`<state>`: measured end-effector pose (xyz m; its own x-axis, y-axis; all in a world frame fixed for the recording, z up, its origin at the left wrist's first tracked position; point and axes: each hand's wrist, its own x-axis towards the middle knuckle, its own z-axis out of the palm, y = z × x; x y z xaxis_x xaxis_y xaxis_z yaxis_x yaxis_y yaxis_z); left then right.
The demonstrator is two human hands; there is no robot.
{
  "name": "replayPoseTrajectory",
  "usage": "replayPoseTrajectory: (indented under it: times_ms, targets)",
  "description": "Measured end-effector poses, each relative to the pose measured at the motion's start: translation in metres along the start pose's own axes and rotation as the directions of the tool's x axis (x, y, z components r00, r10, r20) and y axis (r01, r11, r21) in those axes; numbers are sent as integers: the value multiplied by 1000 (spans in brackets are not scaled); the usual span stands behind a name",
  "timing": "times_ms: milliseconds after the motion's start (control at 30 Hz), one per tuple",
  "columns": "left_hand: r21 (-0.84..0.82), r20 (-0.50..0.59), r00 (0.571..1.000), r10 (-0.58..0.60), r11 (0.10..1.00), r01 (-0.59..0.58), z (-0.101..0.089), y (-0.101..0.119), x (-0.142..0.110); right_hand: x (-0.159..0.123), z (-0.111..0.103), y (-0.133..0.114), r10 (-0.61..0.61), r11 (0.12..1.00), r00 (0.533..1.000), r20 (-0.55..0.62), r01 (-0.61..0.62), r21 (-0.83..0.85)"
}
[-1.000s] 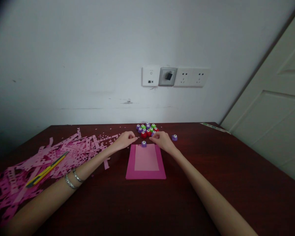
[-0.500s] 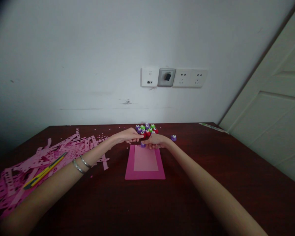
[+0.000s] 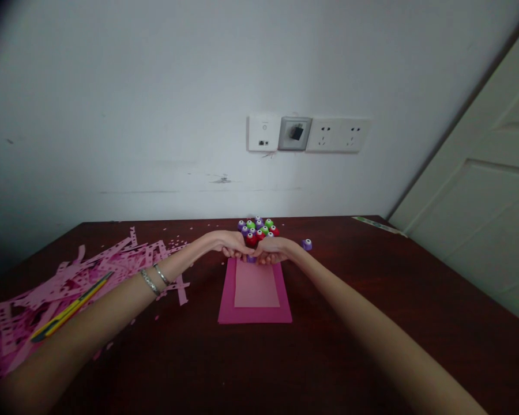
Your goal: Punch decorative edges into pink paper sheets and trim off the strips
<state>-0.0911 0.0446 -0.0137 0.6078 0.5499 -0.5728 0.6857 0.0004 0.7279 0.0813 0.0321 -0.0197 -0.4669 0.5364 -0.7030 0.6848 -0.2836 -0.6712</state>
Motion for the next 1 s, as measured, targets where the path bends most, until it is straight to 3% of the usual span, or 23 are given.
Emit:
replayPoseTrajectory:
  times_ms: [200, 333, 567, 633, 767, 800, 867, 1000]
  targets:
    - [-31, -76, 997, -13, 999, 11, 11, 4, -6, 0, 4, 1, -38, 999, 997, -74, 40, 28]
    - [-7, -195, 981, 21, 1000, -22, 19, 6, -13, -6, 9, 6, -94, 995, 985, -142, 99, 28]
    - [178, -431, 887, 164, 980, -95, 26, 3, -23, -23, 22, 15, -366, 924, 860, -356, 288, -253]
    - [271, -502, 838, 214, 959, -82, 31, 3, -29, -28, 24, 16, -393, 914, 833, -390, 306, -267]
    - [503, -647, 670, 363, 864, 17, 61, 1, -46, -32, 21, 19, -488, 872, 765, -422, 401, -282]
    - [562, -645, 647, 406, 826, 43, 73, 0, -50, -32, 19, 21, -513, 857, 741, -433, 417, -302]
    - [692, -584, 641, 497, 718, 74, 97, 0, -58, -29, 16, 25, -561, 826, 692, -455, 428, -368]
    - [826, -459, 700, 547, 553, 110, 135, 0, -68, -18, 16, 33, -665, 736, 603, -440, 431, -521]
